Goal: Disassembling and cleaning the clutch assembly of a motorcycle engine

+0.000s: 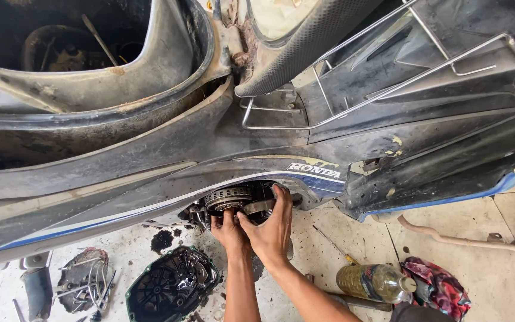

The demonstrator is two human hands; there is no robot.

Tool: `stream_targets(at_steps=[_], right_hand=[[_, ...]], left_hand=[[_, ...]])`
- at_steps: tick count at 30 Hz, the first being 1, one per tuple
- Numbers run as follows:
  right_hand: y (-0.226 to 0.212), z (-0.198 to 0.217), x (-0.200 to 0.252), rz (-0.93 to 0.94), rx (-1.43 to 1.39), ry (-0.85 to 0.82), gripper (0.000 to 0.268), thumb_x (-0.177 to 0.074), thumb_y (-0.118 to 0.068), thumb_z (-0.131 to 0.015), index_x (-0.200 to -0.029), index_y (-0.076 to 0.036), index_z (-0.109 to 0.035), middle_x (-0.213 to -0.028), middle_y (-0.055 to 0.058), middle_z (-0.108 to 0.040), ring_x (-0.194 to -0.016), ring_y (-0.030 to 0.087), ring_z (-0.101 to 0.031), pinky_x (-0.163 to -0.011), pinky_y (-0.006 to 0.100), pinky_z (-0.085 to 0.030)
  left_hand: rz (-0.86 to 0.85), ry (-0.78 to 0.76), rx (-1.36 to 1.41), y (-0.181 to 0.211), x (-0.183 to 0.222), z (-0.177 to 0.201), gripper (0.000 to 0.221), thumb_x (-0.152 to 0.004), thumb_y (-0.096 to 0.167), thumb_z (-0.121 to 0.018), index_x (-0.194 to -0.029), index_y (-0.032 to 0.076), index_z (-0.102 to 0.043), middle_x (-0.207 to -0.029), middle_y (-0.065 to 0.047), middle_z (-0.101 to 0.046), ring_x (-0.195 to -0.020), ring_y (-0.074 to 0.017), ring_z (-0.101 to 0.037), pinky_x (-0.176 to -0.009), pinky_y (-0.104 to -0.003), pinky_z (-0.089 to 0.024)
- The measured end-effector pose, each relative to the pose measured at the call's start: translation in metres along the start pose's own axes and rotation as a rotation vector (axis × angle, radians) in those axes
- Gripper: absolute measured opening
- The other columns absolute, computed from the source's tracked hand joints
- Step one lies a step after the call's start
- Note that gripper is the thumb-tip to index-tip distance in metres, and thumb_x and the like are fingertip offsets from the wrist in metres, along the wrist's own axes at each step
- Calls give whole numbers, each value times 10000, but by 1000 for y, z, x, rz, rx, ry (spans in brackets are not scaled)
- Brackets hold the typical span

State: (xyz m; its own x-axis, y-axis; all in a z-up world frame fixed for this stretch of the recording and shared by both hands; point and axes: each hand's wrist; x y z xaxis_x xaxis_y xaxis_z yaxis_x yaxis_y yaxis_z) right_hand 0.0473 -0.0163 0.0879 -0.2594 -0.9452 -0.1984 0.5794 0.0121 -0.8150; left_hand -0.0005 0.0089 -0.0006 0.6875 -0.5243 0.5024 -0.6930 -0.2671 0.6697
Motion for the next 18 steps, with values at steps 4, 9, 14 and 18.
stream_targets(at_steps=[4,9,14,18], right_hand=[[2,7,-4,-95,-89,-8,1048,-585,-278,-938,-1474,-107,-410,-1432,242,-462,-1347,470,-475,-1103,599,-389],[27,7,-7,-236,-149,-84,1130,-514,-413,-972,-1469,-121,-442,-1425,237,-510,-1363,423,-496,-1137,538,-381],[18,9,-6,-211,-59,-114,981,-537,-446,-951,-1383,-158,-546,-1345,179,-590,-1282,401,-579,-1053,512,-479],[0,9,1,-139,33,-60,918,-578,-348,-936,-1371,-106,-543,-1364,201,-553,-1280,425,-567,-1046,531,-490]], left_hand=[[5,17,12,8,5,-7,210,-752,21,-742,-936,103,-681,-826,-20,-587,-717,-116,-556,-594,-220,-463],[-3,30,87,5,6,-10,225,-750,37,-767,-943,88,-662,-821,-28,-586,-684,-120,-555,-566,-216,-466],[-29,24,18,-1,14,-4,243,-788,46,-792,-1010,115,-721,-894,-39,-653,-792,-127,-593,-675,-241,-488],[-30,12,6,10,21,-4,287,-782,36,-823,-1043,122,-740,-928,-36,-679,-848,-135,-609,-747,-283,-525]])
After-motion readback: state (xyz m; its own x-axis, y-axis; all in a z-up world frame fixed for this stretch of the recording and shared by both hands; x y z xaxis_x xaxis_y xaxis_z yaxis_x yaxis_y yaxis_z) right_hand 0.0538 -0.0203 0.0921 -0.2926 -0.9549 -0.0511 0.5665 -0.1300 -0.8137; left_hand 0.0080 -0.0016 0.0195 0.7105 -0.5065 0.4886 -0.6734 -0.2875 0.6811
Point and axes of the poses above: each hand's wrist, its own x-axis away from the middle knuckle, its own z-axis out of the back of the hand, y = z × x
